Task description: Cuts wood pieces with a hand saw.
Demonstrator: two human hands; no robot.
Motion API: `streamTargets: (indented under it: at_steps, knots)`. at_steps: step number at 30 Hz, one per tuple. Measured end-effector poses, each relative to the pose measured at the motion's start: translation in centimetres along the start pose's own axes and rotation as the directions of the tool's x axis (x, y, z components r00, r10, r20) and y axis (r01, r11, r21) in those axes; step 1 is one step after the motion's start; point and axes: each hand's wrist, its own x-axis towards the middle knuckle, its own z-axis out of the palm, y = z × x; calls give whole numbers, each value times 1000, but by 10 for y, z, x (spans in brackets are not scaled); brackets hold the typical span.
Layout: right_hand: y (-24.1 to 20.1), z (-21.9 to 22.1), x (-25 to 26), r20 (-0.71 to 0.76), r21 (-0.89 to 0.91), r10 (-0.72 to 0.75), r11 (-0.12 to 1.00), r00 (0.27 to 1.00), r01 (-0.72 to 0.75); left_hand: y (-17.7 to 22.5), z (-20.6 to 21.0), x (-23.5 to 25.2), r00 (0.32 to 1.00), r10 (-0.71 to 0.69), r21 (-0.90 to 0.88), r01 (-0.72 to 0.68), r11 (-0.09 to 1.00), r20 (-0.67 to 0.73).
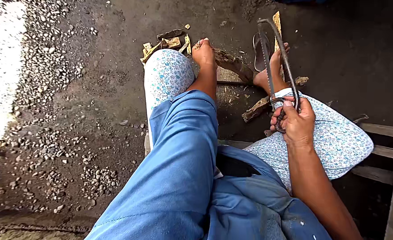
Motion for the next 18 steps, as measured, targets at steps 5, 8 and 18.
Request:
streamTargets:
  at_steps: [5, 8, 18]
  knots:
    - [-43, -99, 27, -160, -105, -148, 986, 976, 132, -2, 12, 4, 991, 88, 3, -89, 996, 100]
    - [-60, -158, 43, -281, -11, -38, 999, 959, 37, -5, 20, 10, 983, 133, -43, -128, 991, 125]
    - [151, -167, 58, -528, -625, 74, 640, 846, -446, -4, 5, 8, 989, 128, -74, -122, 990, 75]
